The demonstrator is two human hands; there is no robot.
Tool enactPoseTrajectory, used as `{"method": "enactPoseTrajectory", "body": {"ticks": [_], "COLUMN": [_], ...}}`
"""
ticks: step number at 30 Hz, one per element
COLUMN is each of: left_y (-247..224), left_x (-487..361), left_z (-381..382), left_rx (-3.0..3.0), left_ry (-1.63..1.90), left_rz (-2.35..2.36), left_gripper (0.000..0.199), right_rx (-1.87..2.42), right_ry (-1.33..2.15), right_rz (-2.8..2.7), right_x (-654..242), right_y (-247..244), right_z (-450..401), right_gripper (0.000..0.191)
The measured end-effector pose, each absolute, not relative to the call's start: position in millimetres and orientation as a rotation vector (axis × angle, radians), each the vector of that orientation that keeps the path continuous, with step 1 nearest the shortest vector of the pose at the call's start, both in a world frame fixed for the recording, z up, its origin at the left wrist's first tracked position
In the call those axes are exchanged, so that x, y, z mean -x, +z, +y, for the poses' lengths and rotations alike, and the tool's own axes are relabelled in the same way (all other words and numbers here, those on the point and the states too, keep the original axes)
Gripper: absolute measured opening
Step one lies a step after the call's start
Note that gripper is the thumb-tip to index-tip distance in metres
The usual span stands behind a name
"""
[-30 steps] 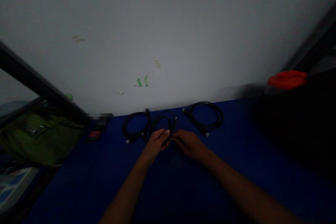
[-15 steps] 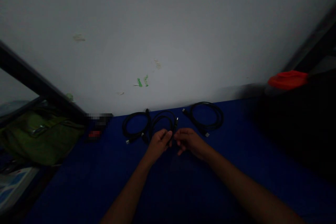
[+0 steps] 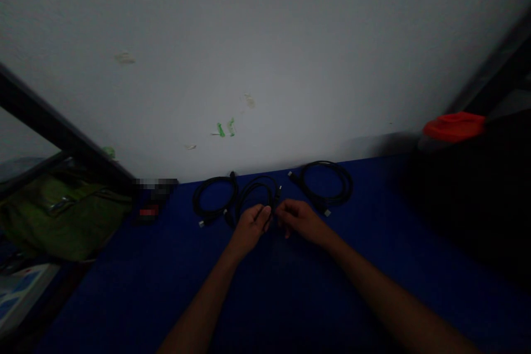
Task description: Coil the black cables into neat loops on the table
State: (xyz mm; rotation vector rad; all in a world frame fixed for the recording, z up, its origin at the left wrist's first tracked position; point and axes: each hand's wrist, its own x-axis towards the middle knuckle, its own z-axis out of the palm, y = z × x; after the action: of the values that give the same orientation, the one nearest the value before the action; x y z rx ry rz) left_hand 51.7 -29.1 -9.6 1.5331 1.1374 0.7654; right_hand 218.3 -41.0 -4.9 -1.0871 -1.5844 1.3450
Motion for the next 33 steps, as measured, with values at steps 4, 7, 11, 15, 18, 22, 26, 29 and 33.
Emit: {"method": "enactPoseTrajectory", "body": {"ticks": [4,7,11,15,18,22,26,29,33], "left_y": [-8,-8,-12,-15,-11,-7,-6,-6,-3], "left_x": [-52,-52,-51,-51,-51,-53,-54,-55,-56], "left_z": [-30,-30,-28,-28,-29,-31,-33,-34,-35], "left_rx": [-1.508,-1.518,-1.525,-1.540,-1.543,-1.554,-1.548,-1.567,-1.567], "left_ry": [0.786,0.796,0.791,0.792,0.784,0.758,0.775,0.775,0.816], "left_rz": [1.114,1.101,1.120,1.148,1.169,1.177,1.190,1.209,1.228], "left_gripper": [0.044,0.043,0.043,0.044,0.044,0.044,0.042,0.041,0.038], "right_rx": [1.164,1.192,1.227,1.234,1.234,1.235,1.058,0.892,0.848], "right_ry": [0.525,0.291,0.145,0.109,0.197,0.711,1.569,1.918,2.015], "right_rz": [-2.086,-2.239,-2.348,-2.365,-2.310,-1.907,-1.120,-0.717,-0.583], "right_x": [-222,-220,-218,-219,-217,-208,-200,-199,-202], "right_y": [-1,-2,-2,0,0,-3,-6,-6,-4], "right_z": [-46,-49,-50,-51,-52,-51,-49,-48,-48], "right_gripper": [0.014,0.018,0.017,0.019,0.019,0.018,0.016,0.013,0.011]}}
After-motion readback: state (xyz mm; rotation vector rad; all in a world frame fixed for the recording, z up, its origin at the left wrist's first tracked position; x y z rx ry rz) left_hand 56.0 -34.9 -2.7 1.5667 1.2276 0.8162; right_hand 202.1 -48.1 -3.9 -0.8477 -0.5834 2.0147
